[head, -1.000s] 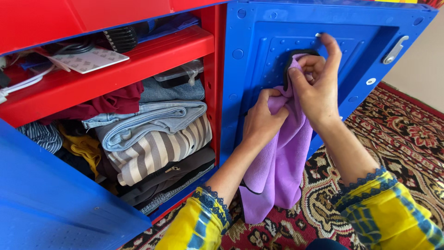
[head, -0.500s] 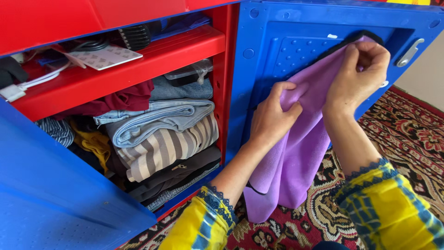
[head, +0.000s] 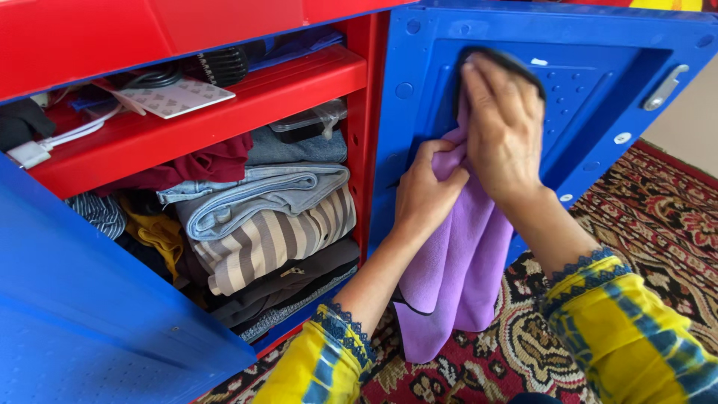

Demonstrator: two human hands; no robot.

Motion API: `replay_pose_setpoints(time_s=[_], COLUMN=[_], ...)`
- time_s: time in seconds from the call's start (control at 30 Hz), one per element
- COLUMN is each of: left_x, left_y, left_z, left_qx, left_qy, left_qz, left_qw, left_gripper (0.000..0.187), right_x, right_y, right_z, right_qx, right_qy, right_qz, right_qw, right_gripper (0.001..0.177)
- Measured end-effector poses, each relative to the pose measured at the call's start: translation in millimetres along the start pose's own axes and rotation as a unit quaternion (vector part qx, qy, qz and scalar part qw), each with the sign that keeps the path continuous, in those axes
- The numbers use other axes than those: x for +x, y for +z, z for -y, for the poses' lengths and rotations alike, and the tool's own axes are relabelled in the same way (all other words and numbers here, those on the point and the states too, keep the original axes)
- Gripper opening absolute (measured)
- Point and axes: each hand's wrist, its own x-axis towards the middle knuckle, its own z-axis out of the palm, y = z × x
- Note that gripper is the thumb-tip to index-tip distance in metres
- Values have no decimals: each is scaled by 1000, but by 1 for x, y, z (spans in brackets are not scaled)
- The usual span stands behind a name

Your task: The person wipes the exterior of a blue and red plastic cabinet with a purple cloth, then places a helmet, a laptop case, and a VCR on top of the cabinet. They continue by wiping a wall switch and a wooden door with the same cloth.

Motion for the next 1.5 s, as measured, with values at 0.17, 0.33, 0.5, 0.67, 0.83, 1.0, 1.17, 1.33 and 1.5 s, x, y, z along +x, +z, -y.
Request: replay_pose_setpoints(time_s=[0.17,0.33,0.5,0.67,0.83,1.0,1.17,1.33,1.5], left_x=[-9,-18,-20,-35,-42,-35,-34,-36,-31], left_y=[9,29,34,16,4,9,11,11,14], left_z=[-13,-28,-11,13,4,-9,11,27,22], left_qx=[12,55,86,128,135,120,146,175,138], left_qy=[31,1,3,-33,-37,-49,-49,-78,-53], left_qz=[33,96,91,121,129,132,135,145,117], left_qw=[999,994,992,984,982,983,979,971,982], left_gripper=[52,52,53,53,54,53,54,54,52], right_x=[-34,-65,-97,-138,-131,-110,-136,-158,-142], right_y=[-13,-3,23,25,8,4,2,2,3], right_z=[-32,-60,-57,-11,-10,-28,-16,-2,-24], right_qx=[-89,-118,-90,-30,-26,-14,-11,10,-8], right_qy=[115,191,223,278,249,266,253,252,230], right_qz=[25,59,29,81,88,-1,-1,45,-6], right_qw=[989,973,970,957,964,964,967,967,973], right_gripper=[50,66,66,81,83,65,37,32,25])
